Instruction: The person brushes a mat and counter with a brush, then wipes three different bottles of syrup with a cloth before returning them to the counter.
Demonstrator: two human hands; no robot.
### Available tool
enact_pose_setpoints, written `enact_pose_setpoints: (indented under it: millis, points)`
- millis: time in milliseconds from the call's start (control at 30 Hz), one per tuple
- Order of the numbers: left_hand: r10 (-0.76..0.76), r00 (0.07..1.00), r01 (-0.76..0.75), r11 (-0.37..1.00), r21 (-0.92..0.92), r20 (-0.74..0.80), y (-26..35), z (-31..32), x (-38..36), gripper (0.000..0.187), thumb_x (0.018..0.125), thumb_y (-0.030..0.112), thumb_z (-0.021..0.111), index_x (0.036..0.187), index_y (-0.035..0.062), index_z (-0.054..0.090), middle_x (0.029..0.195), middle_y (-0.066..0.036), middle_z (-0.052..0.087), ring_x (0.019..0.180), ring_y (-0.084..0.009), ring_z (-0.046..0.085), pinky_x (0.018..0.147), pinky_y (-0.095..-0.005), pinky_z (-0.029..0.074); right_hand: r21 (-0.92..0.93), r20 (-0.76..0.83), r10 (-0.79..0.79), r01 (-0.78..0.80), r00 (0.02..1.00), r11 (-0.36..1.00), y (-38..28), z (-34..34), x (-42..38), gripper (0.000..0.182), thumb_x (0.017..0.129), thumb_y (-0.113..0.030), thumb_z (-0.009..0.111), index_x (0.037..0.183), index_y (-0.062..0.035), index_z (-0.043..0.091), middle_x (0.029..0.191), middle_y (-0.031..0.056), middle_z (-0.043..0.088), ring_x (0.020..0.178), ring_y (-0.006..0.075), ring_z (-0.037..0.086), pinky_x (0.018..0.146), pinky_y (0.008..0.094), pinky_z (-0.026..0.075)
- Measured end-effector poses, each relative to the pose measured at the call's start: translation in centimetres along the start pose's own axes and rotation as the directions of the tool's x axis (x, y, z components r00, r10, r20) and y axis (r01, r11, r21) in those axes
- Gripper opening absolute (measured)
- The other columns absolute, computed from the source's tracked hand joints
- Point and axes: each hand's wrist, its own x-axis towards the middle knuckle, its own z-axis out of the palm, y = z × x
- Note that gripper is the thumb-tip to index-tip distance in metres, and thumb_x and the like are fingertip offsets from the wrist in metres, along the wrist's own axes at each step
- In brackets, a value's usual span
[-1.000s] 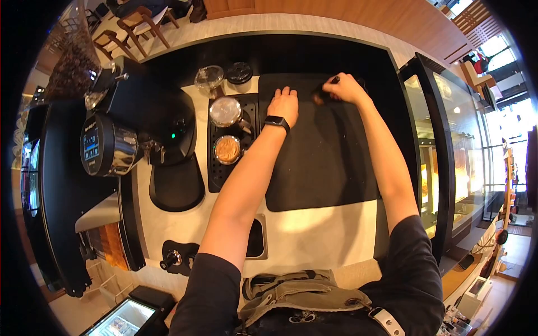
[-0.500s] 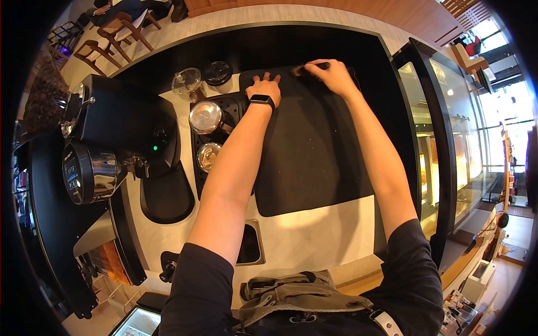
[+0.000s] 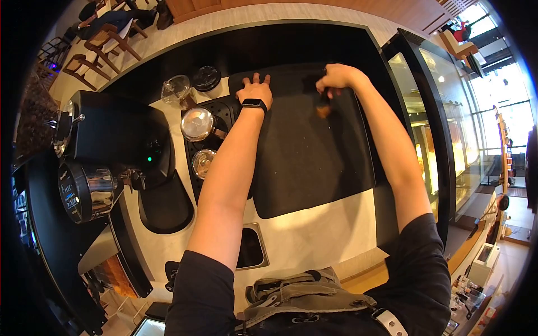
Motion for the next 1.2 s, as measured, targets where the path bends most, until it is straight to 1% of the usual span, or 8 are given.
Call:
enact_pose_setpoints:
  millis: [167, 267, 400, 567, 767, 900, 1100, 1200]
  points:
    - [-0.003, 1.0, 0.003, 1.0, -0.006, 0.0, 0.1, -0.1, -0.1, 0.061, 0.101, 0.03, 0.06, 0.159, 0.03, 0.04, 0.166, -0.008, 0.036, 0.146, -0.042, 0.041, 0.103, -0.0605, 0.052, -0.029, -0.562, -0.081, 0.078, 0.823, 0.997, 3.1, 1.2, -0.4, 0.035, 0.084, -0.04, 0.071, 0.096, -0.0092, 0.082, 0.079, 0.0079, 0.078, 0.072, 0.023, 0.073, 0.073, 0.0372, 0.058]
    - [-0.001, 1.0, 0.001, 1.0, -0.003, 0.0, 0.2, 0.0, -0.1, 0.063, 0.1, 0.029, 0.061, 0.159, 0.0298, 0.04, 0.165, -0.008, 0.036, 0.147, -0.0422, 0.04, 0.102, -0.0616, 0.053, -0.202, 0.237, 0.239, -0.193, 0.942, 0.96, 0.5, -2.0, -2.6, 0.037, 0.087, -0.044, 0.067, 0.103, -0.0128, 0.081, 0.094, 0.0114, 0.08, 0.099, 0.033, 0.075, 0.087, 0.0451, 0.058]
    - [-0.018, 1.0, 0.018, 1.0, 0.006, 0.024, 0.6, -0.7, -0.3, 0.066, 0.099, 0.029, 0.063, 0.16, 0.0295, 0.039, 0.165, -0.008, 0.036, 0.147, -0.0423, 0.04, 0.1, -0.0646, 0.053, -0.219, -0.461, 0.008, -0.123, 0.887, 0.968, 1.3, -1.1, -2.3, 0.036, 0.088, -0.042, 0.067, 0.104, -0.0118, 0.08, 0.094, 0.0096, 0.08, 0.103, 0.0325, 0.075, 0.089, 0.0445, 0.058]
    - [-0.031, 0.999, 0.031, 0.999, 0.015, 0.031, 0.9, -0.7, -0.2, 0.067, 0.097, 0.023, 0.061, 0.16, 0.029, 0.038, 0.166, -0.008, 0.035, 0.147, -0.0423, 0.039, 0.098, -0.0685, 0.053, -0.392, 0.078, 0.331, -0.276, 0.94, 0.877, 0.4, -2.6, -3.3, 0.03, 0.088, -0.038, 0.068, 0.102, -0.0146, 0.08, 0.082, 0.0026, 0.079, 0.071, 0.0171, 0.074, 0.078, 0.0352, 0.059]
    - [-0.046, 0.999, 0.046, 0.999, 0.02, 0.016, 0.9, 0.2, 0.3, 0.071, 0.096, 0.024, 0.065, 0.161, 0.029, 0.037, 0.166, -0.008, 0.034, 0.148, -0.0423, 0.037, 0.096, -0.0698, 0.054, -0.346, -0.447, -0.054, -0.116, 0.893, 0.931, 4.8, -0.2, -0.9, 0.043, 0.092, -0.046, 0.071, 0.111, -0.0087, 0.077, 0.115, 0.0146, 0.076, 0.107, 0.0345, 0.074, 0.088, 0.0477, 0.059]
    - [-0.04, 0.998, 0.039, 0.999, 0.034, 0.038, 0.9, -0.3, 0.1, 0.072, 0.096, 0.027, 0.067, 0.161, 0.0291, 0.037, 0.166, -0.008, 0.034, 0.147, -0.0422, 0.038, 0.095, -0.0693, 0.054, -0.406, 0.052, 0.345, -0.295, 0.937, 0.865, -0.3, -2.9, -4.4, 0.031, 0.091, -0.037, 0.071, 0.103, -0.0095, 0.08, 0.092, 0.0092, 0.08, 0.092, 0.0292, 0.077, 0.085, 0.0441, 0.06]
    - [-0.033, 0.999, 0.033, 0.999, 0.012, -0.018, 0.6, 0.3, 0.2, 0.072, 0.094, 0.028, 0.071, 0.16, 0.0305, 0.04, 0.164, -0.008, 0.037, 0.144, -0.0423, 0.042, 0.096, -0.0652, 0.055, -0.179, -0.531, -0.042, -0.064, 0.846, 0.982, 4.4, 0.7, -2.5, 0.04, 0.087, -0.043, 0.073, 0.095, -0.0046, 0.079, 0.074, 0.0103, 0.076, 0.081, 0.0274, 0.077, 0.078, 0.0397, 0.061]
    - [0.015, 1.0, -0.015, 1.0, -0.005, -0.023, 0.0, -0.1, 0.7, 0.066, 0.095, 0.027, 0.071, 0.156, 0.0309, 0.046, 0.161, -0.008, 0.043, 0.14, -0.044, 0.046, 0.102, -0.0588, 0.054, 0.188, 0.053, 0.089, -0.097, 0.995, 0.977, 3.9, -0.9, -6.1, 0.038, 0.085, -0.037, 0.072, 0.094, -0.0014, 0.079, 0.072, 0.0102, 0.074, 0.055, 0.0179, 0.067, 0.06, 0.0306, 0.056]
